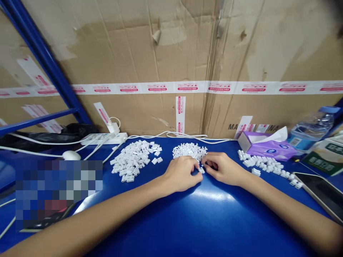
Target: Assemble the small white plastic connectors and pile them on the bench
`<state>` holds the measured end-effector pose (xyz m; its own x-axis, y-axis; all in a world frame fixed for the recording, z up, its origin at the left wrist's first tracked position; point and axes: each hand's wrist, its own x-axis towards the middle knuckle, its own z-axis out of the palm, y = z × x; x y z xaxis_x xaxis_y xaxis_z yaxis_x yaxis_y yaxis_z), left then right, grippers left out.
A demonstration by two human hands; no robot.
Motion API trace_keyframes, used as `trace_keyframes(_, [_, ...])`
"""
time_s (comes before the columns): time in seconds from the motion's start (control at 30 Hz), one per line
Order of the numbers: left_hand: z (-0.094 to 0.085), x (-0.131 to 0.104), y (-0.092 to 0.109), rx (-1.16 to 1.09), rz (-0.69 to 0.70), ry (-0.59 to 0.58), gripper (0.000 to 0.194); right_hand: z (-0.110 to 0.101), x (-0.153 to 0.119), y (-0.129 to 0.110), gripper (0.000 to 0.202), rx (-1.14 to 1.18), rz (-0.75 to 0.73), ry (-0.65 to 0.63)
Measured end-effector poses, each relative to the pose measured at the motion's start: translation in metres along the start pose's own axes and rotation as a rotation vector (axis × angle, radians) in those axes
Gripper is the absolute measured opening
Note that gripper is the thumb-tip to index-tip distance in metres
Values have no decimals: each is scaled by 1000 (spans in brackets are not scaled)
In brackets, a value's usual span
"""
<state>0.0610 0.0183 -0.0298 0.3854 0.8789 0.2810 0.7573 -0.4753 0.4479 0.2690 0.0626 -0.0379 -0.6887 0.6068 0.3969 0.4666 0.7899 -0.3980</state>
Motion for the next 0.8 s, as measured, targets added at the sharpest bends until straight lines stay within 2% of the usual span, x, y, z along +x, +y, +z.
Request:
trace_keyframes(0.17, [1, -3, -4, -8, 17, 15, 15, -4, -4, -2, 15, 28, 9, -20])
trace_keyframes(0.43, [-13, -19, -24, -26, 113, -15, 12, -6, -7, -7, 14, 48, 54, -10])
trace_keyframes(0.8, [-22, -27, -29, -30, 86, -6, 10, -7, -9, -12, 12, 52, 68, -13])
